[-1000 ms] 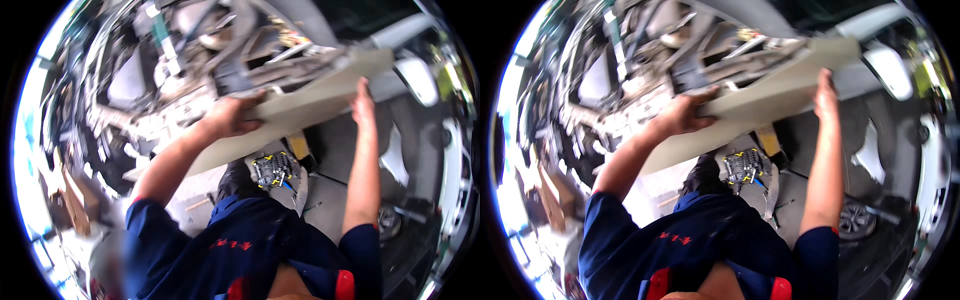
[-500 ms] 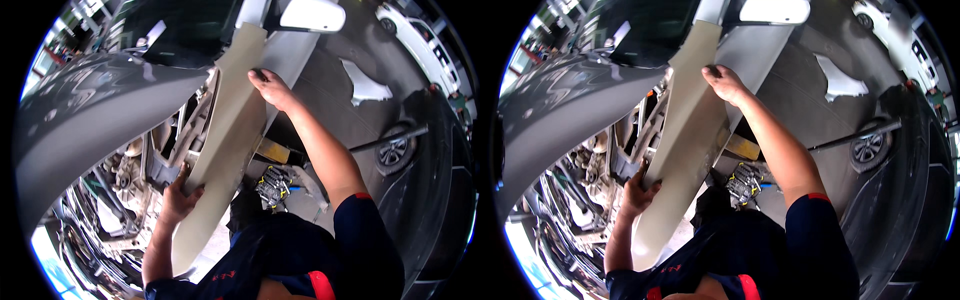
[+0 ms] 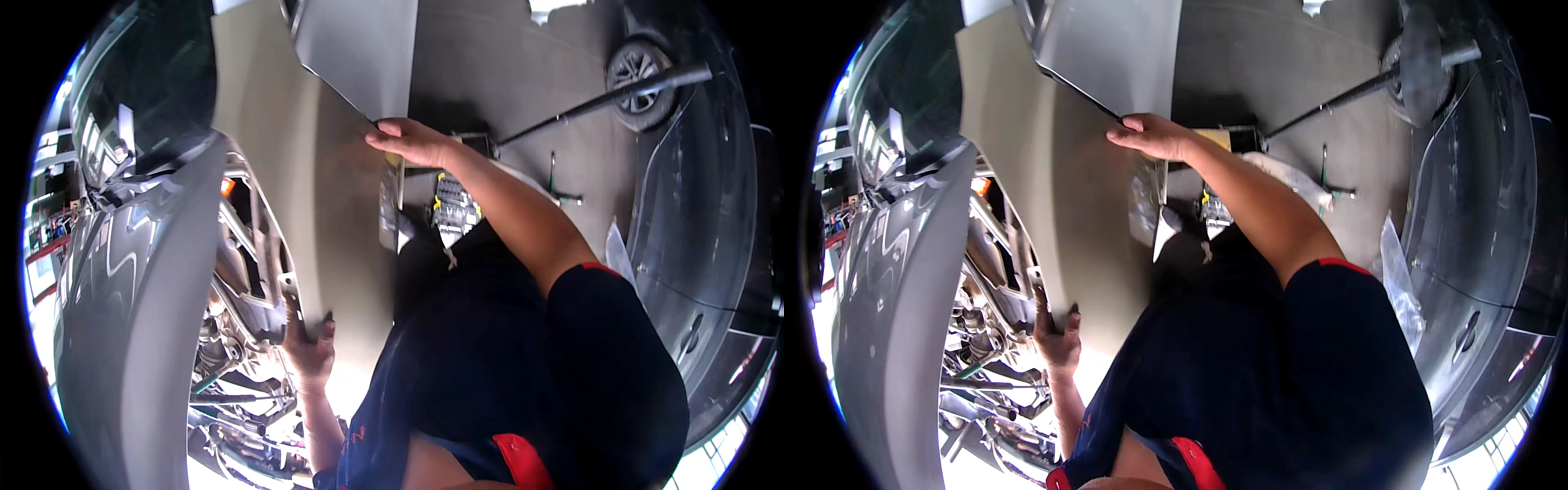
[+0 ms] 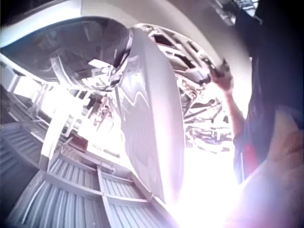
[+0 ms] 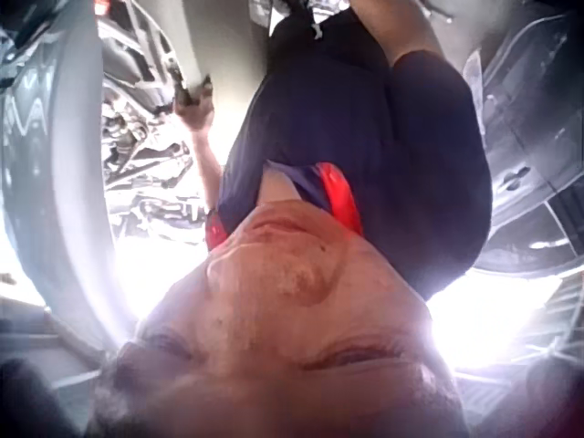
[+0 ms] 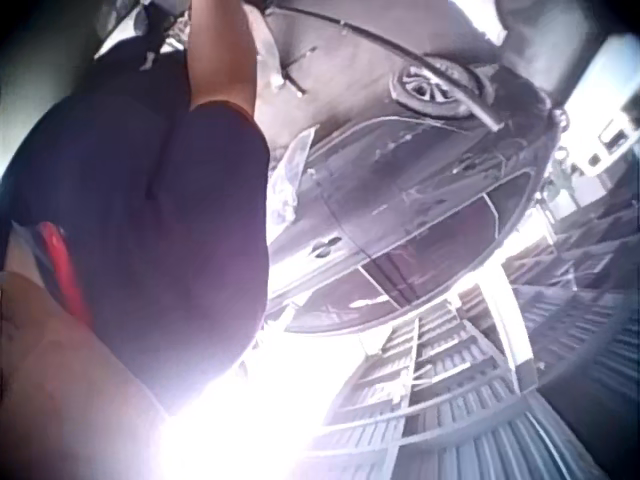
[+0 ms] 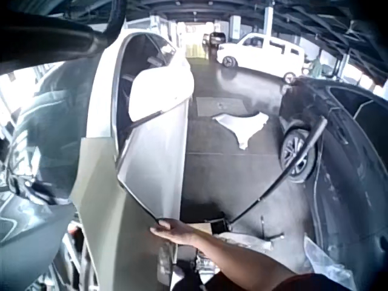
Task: The person drills several holes into a plastic car part using a power drill and then fits the part onto the front corner of a vehicle.
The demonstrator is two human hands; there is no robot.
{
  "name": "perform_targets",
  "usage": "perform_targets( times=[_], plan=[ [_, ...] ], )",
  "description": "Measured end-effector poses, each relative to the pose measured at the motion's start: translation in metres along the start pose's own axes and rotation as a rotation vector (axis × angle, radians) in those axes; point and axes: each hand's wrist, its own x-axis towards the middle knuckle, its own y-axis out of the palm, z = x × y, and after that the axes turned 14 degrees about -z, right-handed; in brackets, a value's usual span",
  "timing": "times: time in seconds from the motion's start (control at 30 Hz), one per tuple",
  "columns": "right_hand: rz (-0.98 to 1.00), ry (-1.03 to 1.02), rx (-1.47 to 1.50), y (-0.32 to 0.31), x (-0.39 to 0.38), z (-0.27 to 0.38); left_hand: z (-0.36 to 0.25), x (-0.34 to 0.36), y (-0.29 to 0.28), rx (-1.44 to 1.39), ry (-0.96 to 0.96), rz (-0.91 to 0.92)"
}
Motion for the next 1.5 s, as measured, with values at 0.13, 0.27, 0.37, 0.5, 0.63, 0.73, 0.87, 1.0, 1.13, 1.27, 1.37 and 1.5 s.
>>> perform_targets(
  times=[0.13,0.27,0.37,0.5,0.63,0.73,0.87,1.0,1.13,1.27,1.37,1.5],
  plan=[
    [0.095,0.0,-0.271,-0.012,0.003,-0.001,0.017,-0.005,-0.002,-0.004,0.01,-0.015],
    [0.141,-0.101,-0.407,-0.019,0.014,0.0,0.011,-0.007,0.002,0.006,-0.019,-0.06],
    [0.154,-0.218,-0.353,-0.033,0.03,-0.01,0.012,-0.003,0.005,0.146,-0.072,-0.103],
    [0.226,-0.239,-0.298,-0.033,0.039,-0.007,0.006,-0.004,0.011,0.476,-0.012,-0.26],
    [0.228,-0.247,-0.372,-0.033,0.011,0.013,0.008,-0.043,0.013,0.593,0.034,-0.394],
    [0.209,-0.318,-0.384,-0.032,0.007,-0.005,0.026,-0.057,0.02,0.518,-0.101,-0.36],
    [0.272,-0.303,-0.348,-0.058,0.006,0.005,0.0,-0.035,0.045,0.431,-0.036,-0.304],
    [0.316,-0.29,-0.266,-0.058,0.009,0.048,-0.02,-0.037,0.042,0.36,-0.073,-0.285],
    [0.151,-0.397,-0.043,-0.039,0.022,0.063,-0.024,-0.026,0.037,0.386,-0.099,-0.298],
    [0.068,-0.472,0.073,-0.027,0.032,0.063,-0.023,-0.014,0.031,0.427,-0.23,-0.287],
    [0.056,-0.535,0.217,-0.025,0.04,0.058,-0.023,-0.011,0.032,0.46,-0.201,-0.284],
    [0.259,-0.287,0.339,-0.039,0.043,0.062,-0.022,-0.018,0.033,0.482,-0.278,-0.309]
  ],
)
